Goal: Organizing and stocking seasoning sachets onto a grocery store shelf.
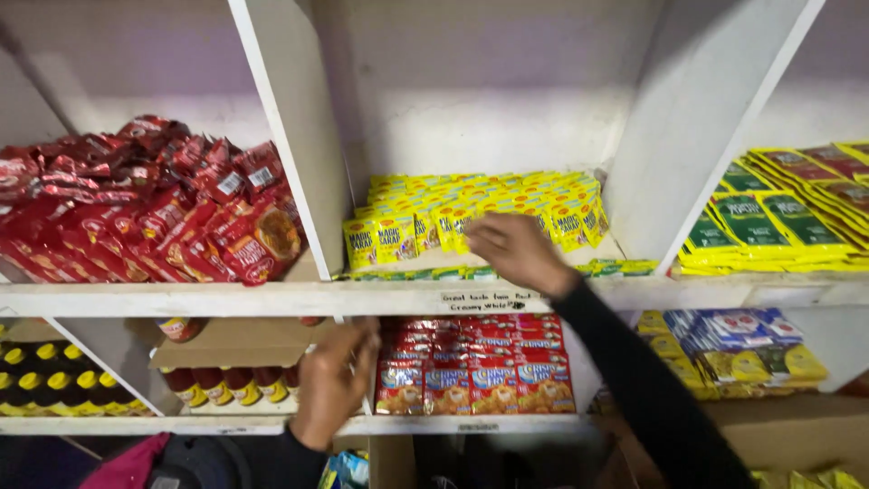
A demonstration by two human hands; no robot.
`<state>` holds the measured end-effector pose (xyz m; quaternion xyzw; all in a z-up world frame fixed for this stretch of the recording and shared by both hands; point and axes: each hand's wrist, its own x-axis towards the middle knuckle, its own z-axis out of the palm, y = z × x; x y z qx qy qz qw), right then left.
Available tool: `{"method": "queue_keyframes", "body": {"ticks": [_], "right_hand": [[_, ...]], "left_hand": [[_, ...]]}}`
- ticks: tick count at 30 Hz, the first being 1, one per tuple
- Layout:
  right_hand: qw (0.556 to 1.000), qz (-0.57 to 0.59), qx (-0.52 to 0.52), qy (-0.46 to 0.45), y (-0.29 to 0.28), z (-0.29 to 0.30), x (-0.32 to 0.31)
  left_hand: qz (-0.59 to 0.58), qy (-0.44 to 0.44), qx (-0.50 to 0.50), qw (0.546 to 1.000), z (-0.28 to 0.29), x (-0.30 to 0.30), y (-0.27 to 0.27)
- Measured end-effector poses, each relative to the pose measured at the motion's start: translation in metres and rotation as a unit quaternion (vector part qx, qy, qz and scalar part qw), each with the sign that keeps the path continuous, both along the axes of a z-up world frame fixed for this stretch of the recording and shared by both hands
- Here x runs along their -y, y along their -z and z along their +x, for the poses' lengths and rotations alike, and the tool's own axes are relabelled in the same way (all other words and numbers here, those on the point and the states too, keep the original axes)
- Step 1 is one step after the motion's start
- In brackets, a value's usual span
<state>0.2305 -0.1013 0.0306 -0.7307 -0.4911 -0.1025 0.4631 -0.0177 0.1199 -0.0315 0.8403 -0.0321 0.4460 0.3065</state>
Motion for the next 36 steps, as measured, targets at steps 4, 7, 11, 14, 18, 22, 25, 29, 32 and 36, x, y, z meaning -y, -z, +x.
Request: {"method": "queue_keyframes", "body": {"ticks": [4,7,11,14,18,22,25,29,32,36], "right_hand": [[0.995,-0.082,0.012,0.058,0.004,-0.062,0.11],[0.986,-0.1,-0.08,0.104,0.02,-0.057,0.168],[0.972,-0.065,-0.188,0.124,0.004,-0.058,0.169],[0.979,-0.072,-0.144,0.128,-0.01,-0.049,0.139],[0.998,-0.051,-0.021,-0.015,-0.016,-0.02,0.061],[0.996,-0.076,0.039,-0.005,-0.005,0.011,-0.016],[0.997,-0.05,-0.047,-0.036,-0.017,-0.029,-0.017],[0.984,-0.093,-0.125,-0.086,0.0,-0.084,0.071],[0.973,-0.133,-0.153,-0.115,0.042,-0.107,0.173],[0.937,-0.145,-0.316,0.029,0.12,-0.126,0.305]], "left_hand": [[0.033,0.032,-0.046,0.998,0.007,-0.007,0.068],[0.063,0.022,-0.057,0.996,0.011,-0.008,0.033],[0.145,-0.005,0.075,0.987,0.056,-0.008,-0.053],[0.186,-0.075,-0.045,0.979,0.119,-0.021,-0.08],[0.291,-0.171,-0.077,0.938,0.193,-0.041,-0.077],[0.341,-0.208,-0.096,0.912,0.216,-0.048,-0.069],[0.287,-0.16,-0.082,0.941,0.176,-0.028,-0.069],[0.225,0.028,0.047,0.973,0.068,0.014,-0.048],[0.136,0.069,-0.006,0.988,0.014,0.049,0.013],[0.062,0.099,-0.145,0.983,0.014,0.033,0.213]]}}
